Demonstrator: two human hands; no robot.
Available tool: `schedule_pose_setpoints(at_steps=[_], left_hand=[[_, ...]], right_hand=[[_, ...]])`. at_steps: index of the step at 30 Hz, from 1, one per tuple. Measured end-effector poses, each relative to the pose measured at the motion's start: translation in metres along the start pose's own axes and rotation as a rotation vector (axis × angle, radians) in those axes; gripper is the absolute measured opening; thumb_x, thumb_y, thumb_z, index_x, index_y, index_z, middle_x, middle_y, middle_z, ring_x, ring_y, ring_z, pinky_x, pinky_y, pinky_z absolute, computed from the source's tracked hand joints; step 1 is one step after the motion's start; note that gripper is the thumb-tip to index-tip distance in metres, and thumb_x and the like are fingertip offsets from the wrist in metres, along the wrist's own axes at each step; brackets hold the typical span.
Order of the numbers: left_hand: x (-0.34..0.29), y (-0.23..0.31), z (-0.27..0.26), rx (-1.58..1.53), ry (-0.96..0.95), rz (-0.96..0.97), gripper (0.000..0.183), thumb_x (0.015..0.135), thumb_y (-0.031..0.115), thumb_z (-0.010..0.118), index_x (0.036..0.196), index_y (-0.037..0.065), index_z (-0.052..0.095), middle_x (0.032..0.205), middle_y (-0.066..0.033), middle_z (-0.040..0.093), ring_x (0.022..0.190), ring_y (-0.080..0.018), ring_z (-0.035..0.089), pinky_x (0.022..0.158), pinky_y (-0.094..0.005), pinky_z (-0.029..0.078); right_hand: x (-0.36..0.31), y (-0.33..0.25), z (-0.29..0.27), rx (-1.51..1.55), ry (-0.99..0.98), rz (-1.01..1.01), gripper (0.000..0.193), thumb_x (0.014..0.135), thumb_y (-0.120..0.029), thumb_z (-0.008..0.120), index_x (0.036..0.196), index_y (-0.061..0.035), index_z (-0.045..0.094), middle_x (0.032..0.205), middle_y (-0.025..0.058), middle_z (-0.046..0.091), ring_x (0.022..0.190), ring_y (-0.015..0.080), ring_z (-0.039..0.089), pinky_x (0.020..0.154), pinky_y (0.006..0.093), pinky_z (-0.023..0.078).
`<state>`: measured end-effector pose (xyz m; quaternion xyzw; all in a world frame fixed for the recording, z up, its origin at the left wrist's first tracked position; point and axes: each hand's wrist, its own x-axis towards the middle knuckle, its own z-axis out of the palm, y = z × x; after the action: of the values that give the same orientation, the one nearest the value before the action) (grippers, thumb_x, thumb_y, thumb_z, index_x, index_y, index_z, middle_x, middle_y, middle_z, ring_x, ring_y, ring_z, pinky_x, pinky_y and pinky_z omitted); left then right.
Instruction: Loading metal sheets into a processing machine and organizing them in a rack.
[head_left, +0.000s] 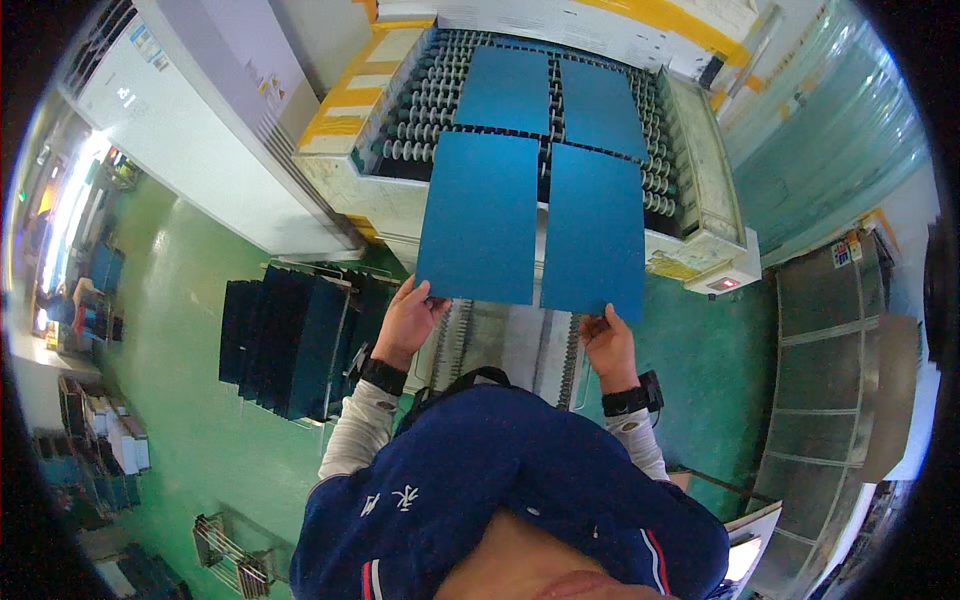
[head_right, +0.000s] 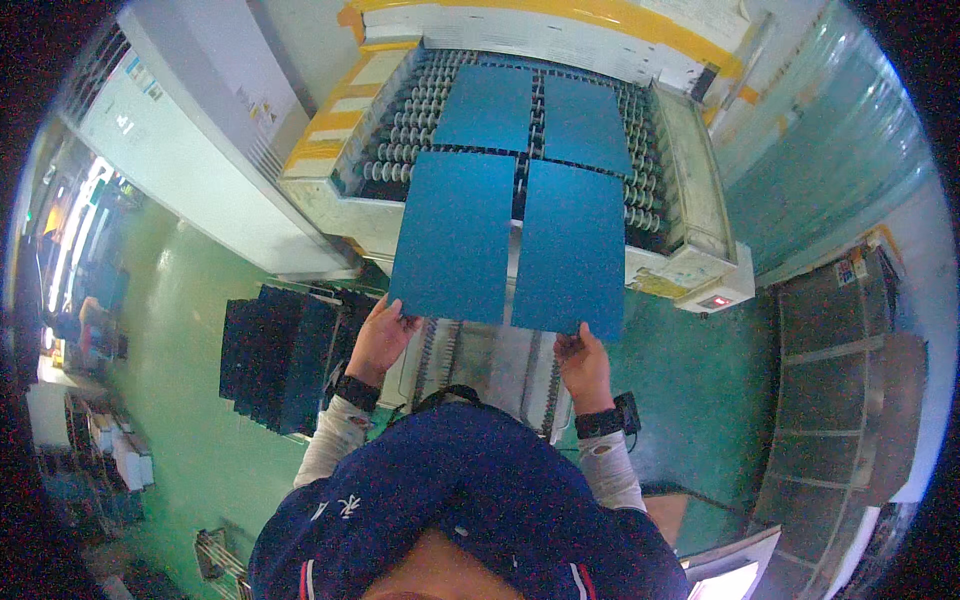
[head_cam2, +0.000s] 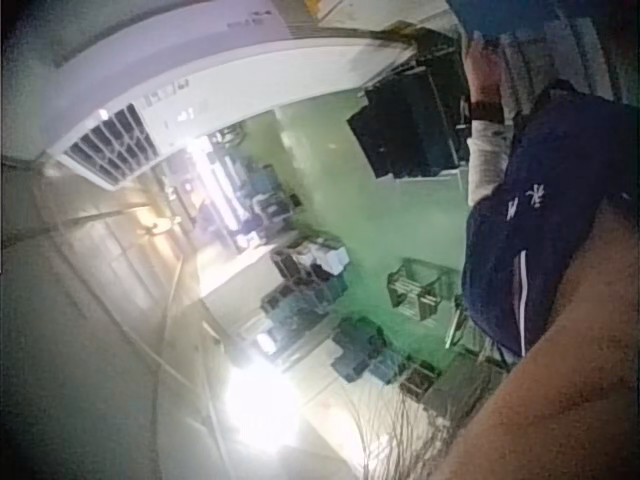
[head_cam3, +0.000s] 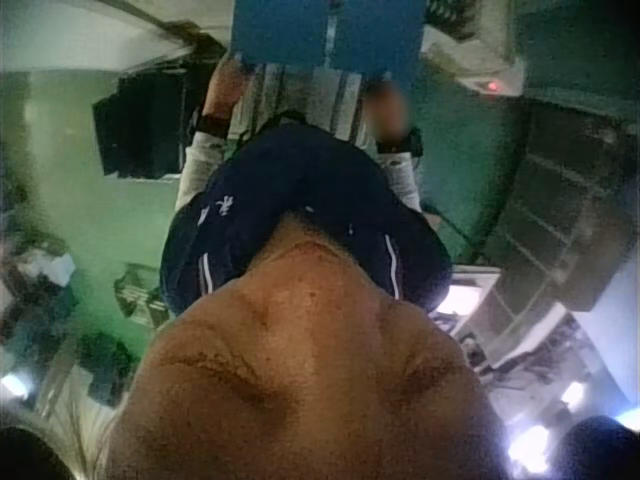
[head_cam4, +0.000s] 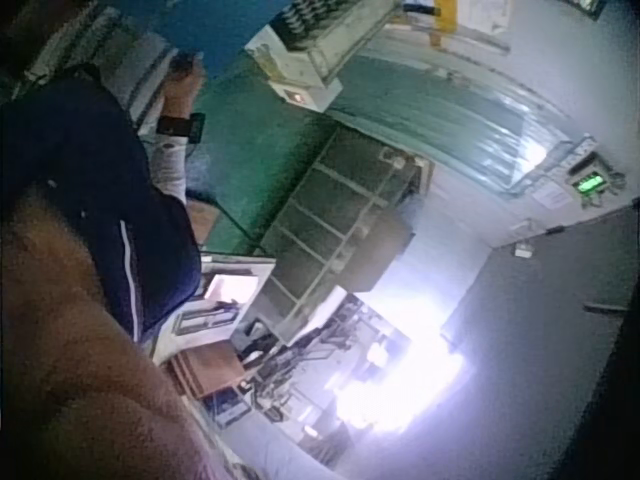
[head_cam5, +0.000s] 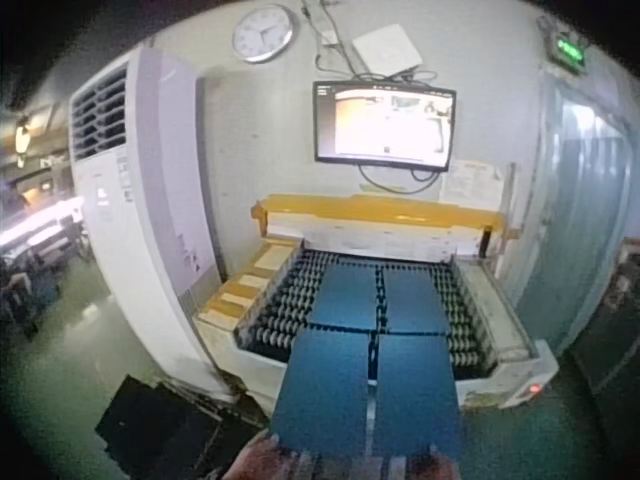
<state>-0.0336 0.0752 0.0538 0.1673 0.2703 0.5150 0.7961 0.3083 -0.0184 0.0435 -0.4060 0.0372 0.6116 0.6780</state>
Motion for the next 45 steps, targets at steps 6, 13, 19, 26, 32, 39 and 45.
schedule_pose_setpoints(at_steps=[6, 13, 19, 26, 32, 39, 45], left_hand=[[0.006, 0.003, 0.007, 0.038, -0.011, 0.009, 0.022, 0.094, 0.011, 0.05, 0.115, 0.006, 0.054, 0.105, -0.0077, 0.061, 0.091, -0.0209, 0.058, 0.081, -0.0368, 0.049], [0.016, 0.007, 0.014, 0.047, -0.015, -0.006, 0.02, 0.094, 0.013, 0.051, 0.112, 0.005, 0.053, 0.101, -0.0073, 0.061, 0.09, -0.0207, 0.058, 0.082, -0.0371, 0.048], [0.023, 0.008, 0.014, 0.011, -0.049, 0.002, 0.02, 0.094, 0.011, 0.051, 0.112, 0.005, 0.054, 0.102, -0.0075, 0.061, 0.092, -0.021, 0.058, 0.082, -0.037, 0.048], [0.03, 0.009, 0.015, -0.01, -0.048, 0.013, 0.021, 0.093, 0.009, 0.05, 0.114, 0.005, 0.053, 0.106, -0.0082, 0.06, 0.093, -0.022, 0.058, 0.083, -0.0373, 0.049], [0.037, 0.01, 0.018, -0.002, -0.068, 0.028, 0.023, 0.093, 0.006, 0.049, 0.116, 0.005, 0.052, 0.107, -0.0089, 0.06, 0.094, -0.0226, 0.058, 0.085, -0.0379, 0.049], [0.044, 0.01, 0.018, -0.014, -0.091, 0.037, 0.023, 0.093, 0.006, 0.049, 0.115, 0.004, 0.052, 0.109, -0.0098, 0.059, 0.094, -0.0229, 0.058, 0.085, -0.0376, 0.049], [0.051, 0.012, 0.021, 0.023, -0.119, 0.03, 0.024, 0.093, 0.006, 0.049, 0.117, 0.003, 0.051, 0.108, -0.01, 0.059, 0.096, -0.0225, 0.057, 0.086, -0.0375, 0.049]], right_hand=[[0.008, -0.001, -0.003, 0.021, -0.002, 0.011, 0.013, 0.09, -0.018, 0.059, 0.089, -0.0061, 0.056, 0.082, 0.009, 0.06, 0.077, 0.0262, 0.061, 0.069, 0.0392, 0.051], [0.017, -0.004, 0.004, 0.002, -0.036, -0.03, 0.012, 0.089, -0.018, 0.061, 0.085, -0.0069, 0.056, 0.08, 0.0086, 0.06, 0.077, 0.0262, 0.062, 0.068, 0.0386, 0.049], [0.025, -0.008, 0.003, 0.003, -0.056, -0.019, 0.011, 0.089, -0.017, 0.06, 0.087, -0.0068, 0.057, 0.082, 0.0079, 0.061, 0.078, 0.0244, 0.062, 0.068, 0.0373, 0.05], [0.028, -0.014, 0.014, -0.023, -0.064, -0.034, 0.011, 0.089, -0.016, 0.059, 0.09, -0.0055, 0.058, 0.083, 0.0078, 0.061, 0.08, 0.0227, 0.061, 0.069, 0.0357, 0.05], [0.035, -0.016, 0.02, -0.007, -0.083, -0.034, 0.01, 0.089, -0.015, 0.059, 0.093, -0.0064, 0.059, 0.084, 0.0077, 0.062, 0.078, 0.0226, 0.062, 0.07, 0.0358, 0.051], [0.039, -0.019, 0.026, -0.02, -0.051, -0.037, 0.011, 0.088, -0.015, 0.061, 0.084, -0.0065, 0.055, 0.078, 0.0081, 0.059, 0.077, 0.0263, 0.061, 0.068, 0.0394, 0.05], [0.048, -0.021, 0.02, -0.024, -0.076, -0.03, 0.008, 0.089, -0.015, 0.059, 0.09, -0.0073, 0.057, 0.082, 0.0067, 0.061, 0.077, 0.0229, 0.062, 0.069, 0.0372, 0.051]])
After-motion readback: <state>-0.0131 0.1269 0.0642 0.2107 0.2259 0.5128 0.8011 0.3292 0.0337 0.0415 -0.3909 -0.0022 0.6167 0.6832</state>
